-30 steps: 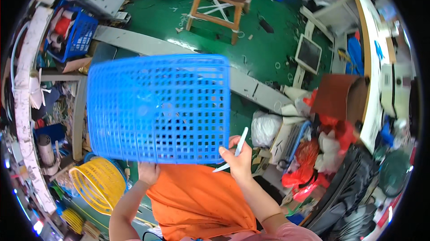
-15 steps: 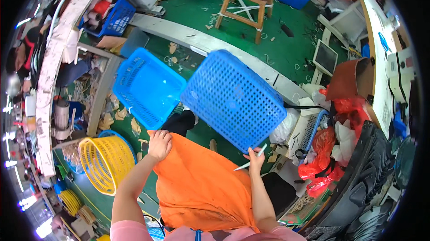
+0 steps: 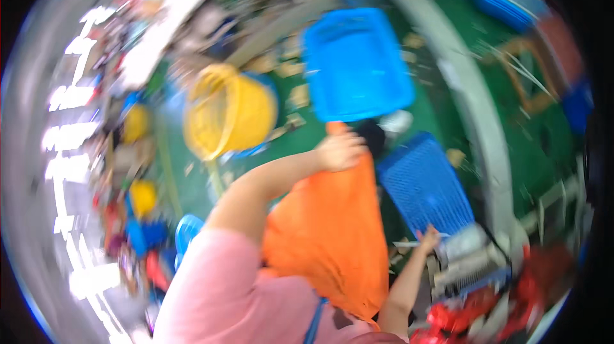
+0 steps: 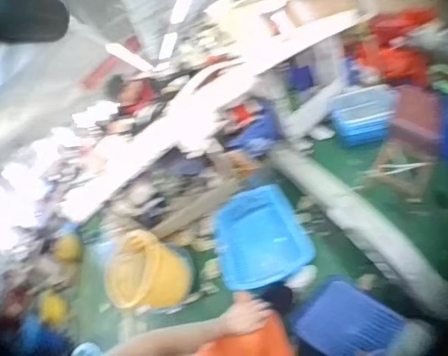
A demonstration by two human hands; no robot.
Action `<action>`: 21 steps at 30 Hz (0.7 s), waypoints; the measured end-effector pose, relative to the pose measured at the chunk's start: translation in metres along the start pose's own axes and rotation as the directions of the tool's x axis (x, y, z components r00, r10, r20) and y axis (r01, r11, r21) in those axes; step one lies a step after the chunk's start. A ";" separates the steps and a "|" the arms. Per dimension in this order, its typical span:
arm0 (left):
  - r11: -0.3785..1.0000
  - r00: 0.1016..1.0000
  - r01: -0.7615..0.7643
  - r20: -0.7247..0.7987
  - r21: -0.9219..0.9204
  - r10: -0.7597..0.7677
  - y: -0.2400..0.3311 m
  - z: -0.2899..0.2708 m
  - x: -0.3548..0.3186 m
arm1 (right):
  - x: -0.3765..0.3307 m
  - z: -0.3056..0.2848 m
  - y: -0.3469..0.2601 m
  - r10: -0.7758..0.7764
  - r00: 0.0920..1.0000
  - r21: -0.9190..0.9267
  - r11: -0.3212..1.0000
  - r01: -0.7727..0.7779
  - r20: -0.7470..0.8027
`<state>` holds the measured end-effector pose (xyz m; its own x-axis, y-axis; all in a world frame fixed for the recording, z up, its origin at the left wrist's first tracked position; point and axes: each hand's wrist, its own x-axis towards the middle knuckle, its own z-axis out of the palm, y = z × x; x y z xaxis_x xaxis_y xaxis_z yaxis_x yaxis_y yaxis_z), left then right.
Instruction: The person places a basket nearby, applies adhesive strips to fabric shoe pieces one at a time, folds and presses the material over the strips by hand, and stacks the finished pieces into the basket.
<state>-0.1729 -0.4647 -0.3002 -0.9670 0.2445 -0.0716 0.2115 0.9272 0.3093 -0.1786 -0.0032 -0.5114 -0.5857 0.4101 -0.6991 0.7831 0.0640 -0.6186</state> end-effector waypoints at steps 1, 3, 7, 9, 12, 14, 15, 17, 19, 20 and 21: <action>1.000 0.999 -0.019 0.030 -0.016 0.020 0.004 0.002 0.011 | 0.019 -0.008 0.000 0.035 0.994 -0.018 0.999 -0.034 0.102; 0.999 0.998 0.048 0.044 -0.023 -0.047 0.013 0.004 0.012 | 0.011 0.003 -0.007 0.116 0.976 -0.103 0.990 -0.098 0.183; 0.994 0.994 0.110 0.025 -0.001 -0.110 0.020 0.026 0.004 | 0.012 0.008 0.014 0.314 0.925 -0.208 0.940 -0.271 0.213; 0.989 0.989 0.146 0.038 -0.035 -0.145 0.022 0.025 0.001 | 0.018 0.012 0.023 0.342 0.920 -0.210 0.930 -0.302 0.190; 0.985 0.988 0.154 0.022 -0.077 -0.152 0.024 0.022 0.004 | 0.039 0.020 0.021 0.421 0.888 -0.170 0.904 -0.393 0.185; 0.986 0.992 0.124 0.001 -0.109 -0.124 0.028 0.021 0.014 | 0.048 0.013 0.019 0.430 0.889 -0.180 0.897 -0.403 0.157; 0.986 0.992 0.123 0.002 -0.112 -0.124 0.027 0.021 0.015 | 0.050 0.016 0.019 0.450 0.881 -0.205 0.885 -0.419 0.142; 0.972 0.989 0.145 0.007 -0.183 -0.146 0.031 0.026 0.020 | 0.049 0.013 0.023 0.416 0.896 -0.204 0.901 -0.383 0.158; 0.888 0.952 0.295 0.031 -0.353 -0.304 0.036 0.037 0.031 | 0.043 0.002 0.026 0.382 0.911 -0.195 0.916 -0.351 0.154; 0.754 0.889 0.430 0.085 -0.497 -0.451 0.036 0.045 0.038 | 0.037 0.000 0.024 0.341 0.934 -0.199 0.928 -0.316 0.107; 0.753 0.892 0.425 0.093 -0.502 -0.442 0.029 0.060 0.041 | 0.025 0.005 0.017 0.300 0.951 -0.209 0.937 -0.279 0.073</action>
<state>-0.1981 -0.4110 -0.3511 -0.9431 -0.1649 -0.2886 -0.3230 0.6597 0.6786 -0.1808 0.0041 -0.5417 -0.3375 0.3430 -0.8766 0.9412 0.1359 -0.3092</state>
